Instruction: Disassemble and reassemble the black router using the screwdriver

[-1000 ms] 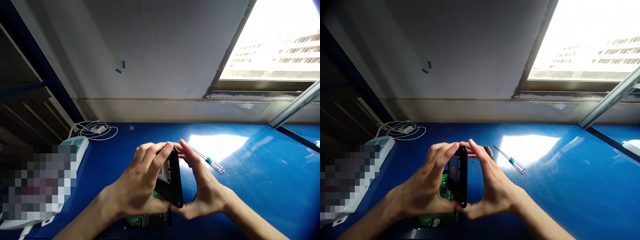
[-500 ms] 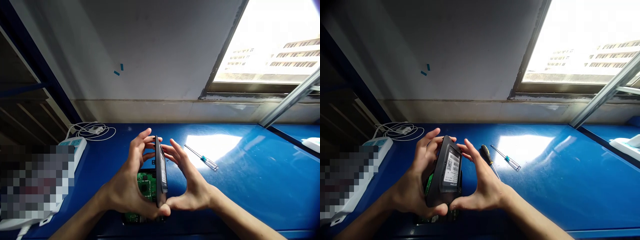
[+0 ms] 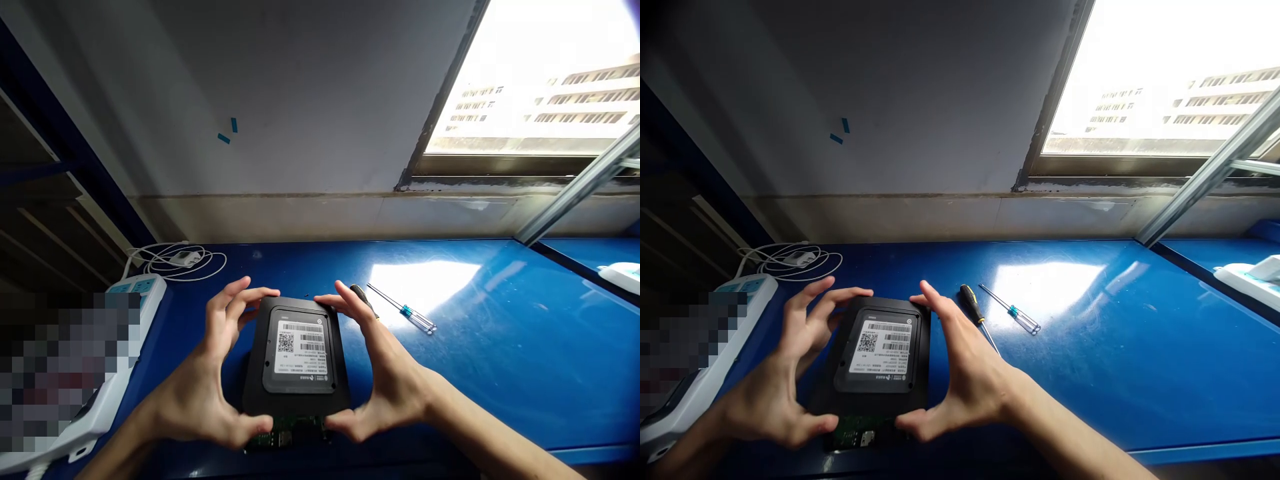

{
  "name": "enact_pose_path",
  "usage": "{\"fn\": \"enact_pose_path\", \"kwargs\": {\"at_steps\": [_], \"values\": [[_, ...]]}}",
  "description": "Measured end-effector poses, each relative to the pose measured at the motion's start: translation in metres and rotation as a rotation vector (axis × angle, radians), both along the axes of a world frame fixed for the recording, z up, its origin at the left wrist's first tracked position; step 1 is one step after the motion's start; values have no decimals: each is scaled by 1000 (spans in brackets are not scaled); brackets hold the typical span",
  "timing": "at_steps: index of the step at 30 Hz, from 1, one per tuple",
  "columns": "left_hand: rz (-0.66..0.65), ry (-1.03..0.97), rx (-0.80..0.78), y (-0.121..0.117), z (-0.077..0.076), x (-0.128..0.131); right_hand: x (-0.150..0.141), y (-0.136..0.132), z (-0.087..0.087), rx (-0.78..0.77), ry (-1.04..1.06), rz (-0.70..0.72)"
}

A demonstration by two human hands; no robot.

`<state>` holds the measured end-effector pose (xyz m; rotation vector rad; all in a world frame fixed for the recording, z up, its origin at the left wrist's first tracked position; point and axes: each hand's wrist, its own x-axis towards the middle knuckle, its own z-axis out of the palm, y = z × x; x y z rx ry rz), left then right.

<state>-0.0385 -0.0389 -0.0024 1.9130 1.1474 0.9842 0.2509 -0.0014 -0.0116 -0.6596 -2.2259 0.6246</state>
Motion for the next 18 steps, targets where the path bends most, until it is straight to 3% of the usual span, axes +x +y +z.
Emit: {"fn": "enact_pose_path", "kwargs": {"at_steps": [4,10,18], "values": [[-25,48,44,-4,-11,-9,-3,-3,2,60,-84,-19],[-18,109,76,-7,-9,-10,-2,-6,7,64,-110,-35],[-85,451,-22,-21,-17,-17,-8,-13,5,-53,-382,8]]}}
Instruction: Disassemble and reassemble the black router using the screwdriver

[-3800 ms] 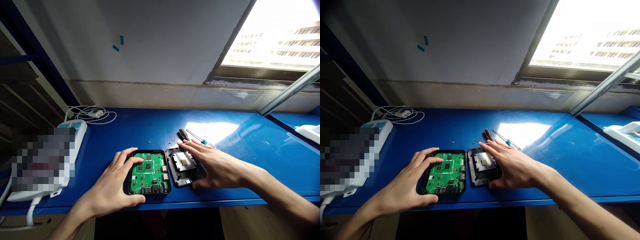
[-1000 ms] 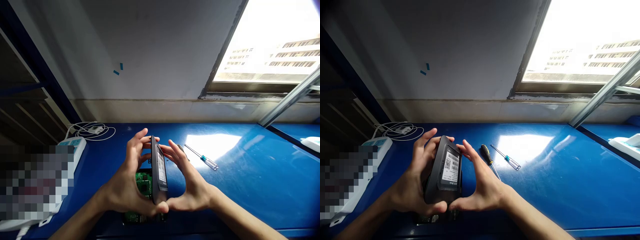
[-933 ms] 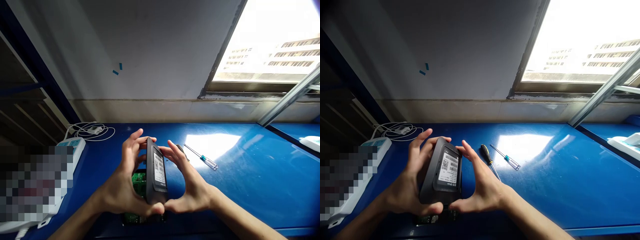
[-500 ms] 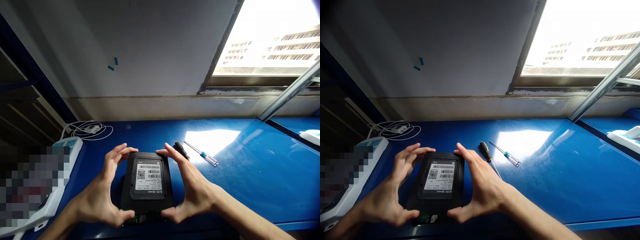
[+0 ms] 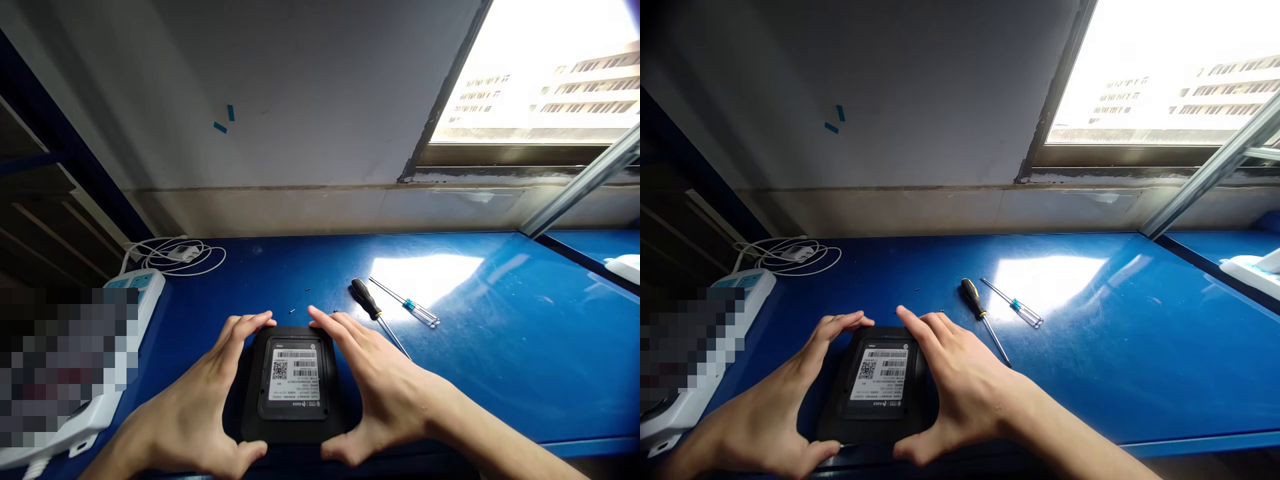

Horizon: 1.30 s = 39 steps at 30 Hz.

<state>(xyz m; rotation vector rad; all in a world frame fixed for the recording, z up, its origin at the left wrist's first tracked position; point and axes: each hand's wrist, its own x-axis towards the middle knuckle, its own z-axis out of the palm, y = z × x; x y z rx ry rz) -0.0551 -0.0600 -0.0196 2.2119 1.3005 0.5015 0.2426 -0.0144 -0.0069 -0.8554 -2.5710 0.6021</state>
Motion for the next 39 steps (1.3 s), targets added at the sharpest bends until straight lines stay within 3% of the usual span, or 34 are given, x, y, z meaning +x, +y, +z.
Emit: {"fn": "enact_pose_path", "kwargs": {"at_steps": [6,15,30,39], "values": [[73,69,-33,-4,-5,1,-4,4,1,-94,-98,20],[59,121,-65,-8,1,-3,-3,6,3,-141,-86,49],[120,208,-100,-24,-17,-12,-5,-1,14,-329,-156,-15],[50,339,-26,-24,-19,-8,-15,-1,13,-269,-208,14]]}}
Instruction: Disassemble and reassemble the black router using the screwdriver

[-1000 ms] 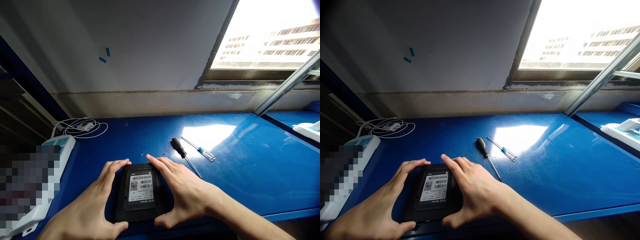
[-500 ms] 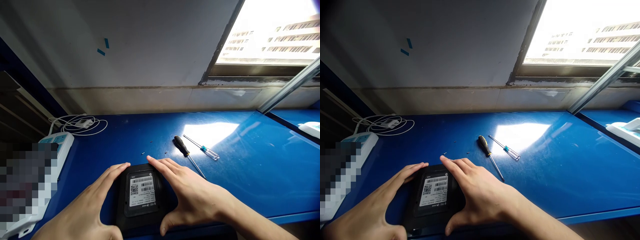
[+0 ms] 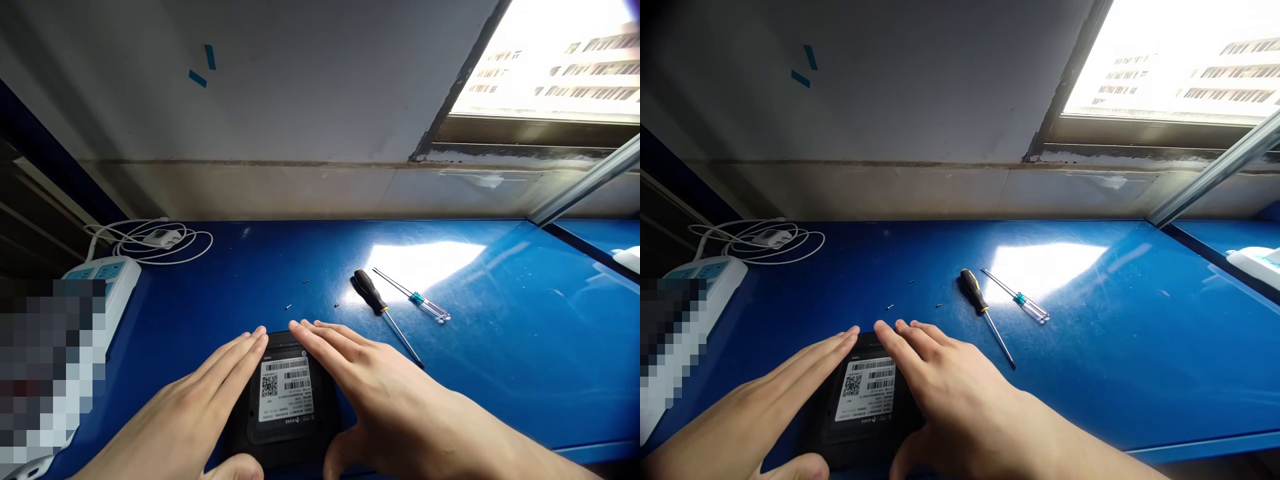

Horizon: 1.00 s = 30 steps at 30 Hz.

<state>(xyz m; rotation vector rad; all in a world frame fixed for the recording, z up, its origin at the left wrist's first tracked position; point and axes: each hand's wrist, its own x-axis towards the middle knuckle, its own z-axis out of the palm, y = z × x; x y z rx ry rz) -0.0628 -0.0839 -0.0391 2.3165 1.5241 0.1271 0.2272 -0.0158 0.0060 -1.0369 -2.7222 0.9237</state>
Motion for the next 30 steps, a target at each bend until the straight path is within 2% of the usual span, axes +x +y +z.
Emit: {"fn": "enact_pose_path", "kwargs": {"at_steps": [5,13,17,21,23,25,27,30], "values": [[-6,16,93,0,2,9,-14,5,9,23,-72,57],[21,29,-62,10,40,33,-35,9,32,88,-323,88],[27,30,-74,14,52,38,-36,6,31,118,-363,84],[36,-20,-40,17,55,37,-22,6,26,176,-250,93],[49,-60,-27,17,52,32,-10,10,29,199,-196,1],[59,-85,-18,15,44,26,3,20,32,277,-172,-219],[60,-98,-4,10,34,20,16,35,33,351,-189,-383],[69,-134,19,-1,16,13,29,57,23,358,-280,-564]]}}
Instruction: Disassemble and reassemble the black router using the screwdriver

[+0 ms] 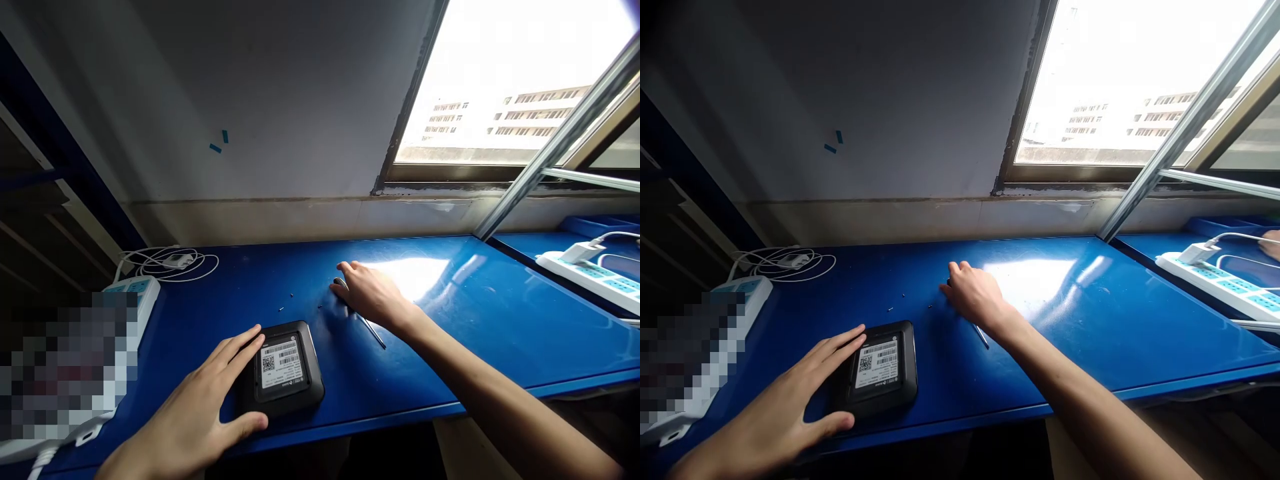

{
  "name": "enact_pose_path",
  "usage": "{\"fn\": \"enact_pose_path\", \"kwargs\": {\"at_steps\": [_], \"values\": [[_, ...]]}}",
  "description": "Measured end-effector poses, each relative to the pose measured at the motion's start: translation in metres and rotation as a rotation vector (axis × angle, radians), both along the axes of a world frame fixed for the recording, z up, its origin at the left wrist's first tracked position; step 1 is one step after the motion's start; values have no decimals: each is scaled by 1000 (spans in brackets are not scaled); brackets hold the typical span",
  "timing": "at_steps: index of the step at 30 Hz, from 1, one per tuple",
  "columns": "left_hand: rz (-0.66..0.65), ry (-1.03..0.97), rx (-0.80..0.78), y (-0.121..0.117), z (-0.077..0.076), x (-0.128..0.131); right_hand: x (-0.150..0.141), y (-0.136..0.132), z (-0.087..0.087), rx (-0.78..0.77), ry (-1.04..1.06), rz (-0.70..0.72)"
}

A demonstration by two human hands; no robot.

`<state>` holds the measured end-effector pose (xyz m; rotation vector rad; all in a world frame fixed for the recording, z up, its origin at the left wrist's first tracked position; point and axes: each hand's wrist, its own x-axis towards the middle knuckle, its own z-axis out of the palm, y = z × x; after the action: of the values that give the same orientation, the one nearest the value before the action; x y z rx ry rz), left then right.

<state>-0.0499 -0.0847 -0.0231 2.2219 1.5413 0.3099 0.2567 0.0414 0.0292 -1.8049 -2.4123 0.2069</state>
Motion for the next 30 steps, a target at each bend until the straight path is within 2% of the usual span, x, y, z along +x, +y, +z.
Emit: {"fn": "enact_pose_path", "kwargs": {"at_steps": [5,7,10,12,13,15,16,21,26,30], "values": [[29,-61,26,-10,-22,-4,8,19,-20,-54,40,-42],[23,-65,30,-10,-28,-5,9,22,-17,10,131,-47],[20,-61,68,-9,-35,-6,11,22,-8,194,304,-113],[14,-43,110,-9,-40,-8,9,20,-5,328,516,-139],[5,-33,136,-8,-43,-8,7,18,-7,384,730,-116],[-14,-10,196,-8,-47,-9,0,15,-16,386,1105,-24],[-24,1,231,-7,-49,-10,-5,14,-22,354,1222,9],[-63,49,417,-6,-46,-8,-20,19,-46,314,1311,45],[-92,77,485,-8,-40,-6,-22,26,-50,300,1336,49],[-91,69,481,-9,-39,-7,-23,25,-50,299,1337,56]]}}
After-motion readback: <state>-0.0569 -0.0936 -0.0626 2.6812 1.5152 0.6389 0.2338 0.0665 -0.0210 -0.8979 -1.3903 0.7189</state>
